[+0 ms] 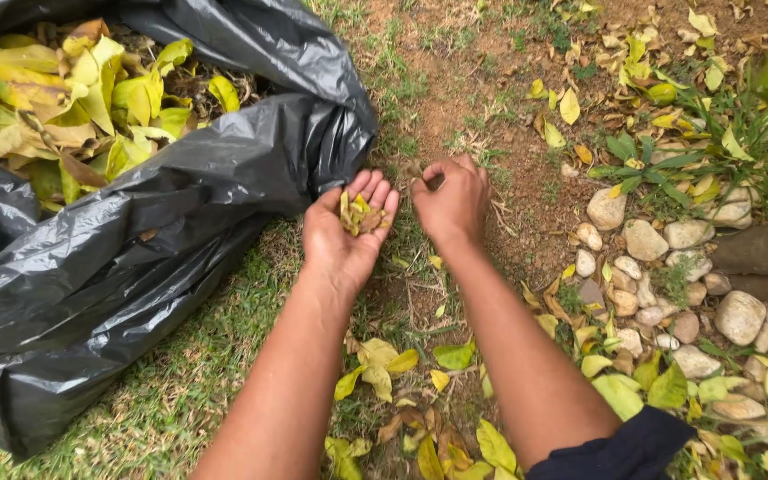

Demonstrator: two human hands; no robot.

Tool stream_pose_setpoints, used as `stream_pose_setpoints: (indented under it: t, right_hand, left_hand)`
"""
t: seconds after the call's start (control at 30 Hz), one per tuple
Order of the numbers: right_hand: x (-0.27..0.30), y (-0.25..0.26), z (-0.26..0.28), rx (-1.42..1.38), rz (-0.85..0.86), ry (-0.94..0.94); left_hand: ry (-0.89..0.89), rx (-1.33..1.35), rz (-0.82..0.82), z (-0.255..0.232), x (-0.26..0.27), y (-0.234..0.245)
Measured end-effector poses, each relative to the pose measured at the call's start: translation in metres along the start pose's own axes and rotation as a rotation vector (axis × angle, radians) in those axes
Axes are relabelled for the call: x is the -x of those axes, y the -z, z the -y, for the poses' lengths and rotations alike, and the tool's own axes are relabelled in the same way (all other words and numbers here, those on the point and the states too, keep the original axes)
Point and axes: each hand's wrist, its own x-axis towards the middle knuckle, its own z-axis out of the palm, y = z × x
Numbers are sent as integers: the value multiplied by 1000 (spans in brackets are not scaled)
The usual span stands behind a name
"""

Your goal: Picking up fallen leaves from the garden ground and putting them into a black garbage bag.

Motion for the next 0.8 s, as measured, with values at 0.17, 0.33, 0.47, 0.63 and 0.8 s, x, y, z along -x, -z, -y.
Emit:
stream_pose_setpoints:
  t: [0.17, 0.33, 0.47, 0.63, 0.8]
  right_hand:
    - [15, 28, -4, -269, -46, -8]
    - [39, 48, -2, -658, 8, -211]
    - [79, 71, 33, -1033, -23, -320]
    - [132, 83, 107, -1319, -8, -606]
    - [173, 92, 179, -1572, 47, -700]
  left_hand:
    - [66, -19, 18, 8, 8, -15]
    - [153, -35, 23, 26, 38, -24]
    - [189, -56, -8, 8, 84, -38]
    - [181, -57, -22, -59, 159, -71]
    - [87, -232, -113, -137, 226, -82]
